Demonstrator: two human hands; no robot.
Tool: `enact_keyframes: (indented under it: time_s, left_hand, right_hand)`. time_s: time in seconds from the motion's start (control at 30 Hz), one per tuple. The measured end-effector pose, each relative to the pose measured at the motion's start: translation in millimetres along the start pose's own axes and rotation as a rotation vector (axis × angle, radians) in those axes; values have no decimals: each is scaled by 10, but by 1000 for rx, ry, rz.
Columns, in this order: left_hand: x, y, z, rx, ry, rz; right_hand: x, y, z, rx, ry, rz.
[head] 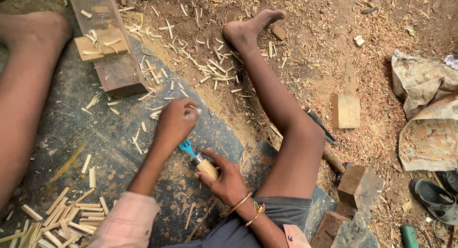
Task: The person sits on the ground and uses a chisel to carve small wooden blocks. They hold the wood with one hand and the chisel with the other, repeatedly shaving off thin strips of wood. The carved pieces accumulate on the floor.
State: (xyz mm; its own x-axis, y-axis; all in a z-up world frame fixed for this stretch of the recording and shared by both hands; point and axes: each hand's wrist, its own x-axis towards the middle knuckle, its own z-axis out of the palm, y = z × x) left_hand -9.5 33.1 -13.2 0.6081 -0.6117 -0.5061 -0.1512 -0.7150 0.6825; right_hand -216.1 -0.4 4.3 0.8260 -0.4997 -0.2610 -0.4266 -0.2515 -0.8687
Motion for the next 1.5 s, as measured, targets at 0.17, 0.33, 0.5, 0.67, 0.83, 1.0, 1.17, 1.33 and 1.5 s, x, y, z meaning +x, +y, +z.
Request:
enact_keyframes:
  time_s: [0.17, 0.33, 0.5, 0.67, 0.83, 1.0, 1.17, 1.33, 1.5]
  left_hand:
    - [-591, -487, -788, 388, 195, 187]
    - [-1168, -1120, -1468, 513, 86, -166]
    - [-1124, -2002, -1099, 588, 243, -174]
    - [-802, -2310, -1058, 614, 102, -225]
    - [-888, -2030, -1142, 576, 59, -362]
    - [-967, -1577, -1274, 645, -130, -580]
    - [-925, -1615, -1217, 739, -226, -763]
    - [-888, -1955, -1092, 782, -116, -557]
    - [-951, -1997, -1097, 743, -127, -550]
  right_hand:
    - [-51, -44, 15, -63, -101, 178]
    - [-30, 108, 50, -49, -146, 168]
    - [-24, 359, 190, -110, -181, 177]
    - [8, 147, 176, -336, -194, 271]
    - [48, 7, 215, -292, -214, 286]
    - [58, 20, 224, -329, -207, 284]
    - [44, 34, 204, -280, -196, 282]
    - [26, 145, 187, -189, -193, 221]
    - [8, 195, 167, -136, -187, 153]
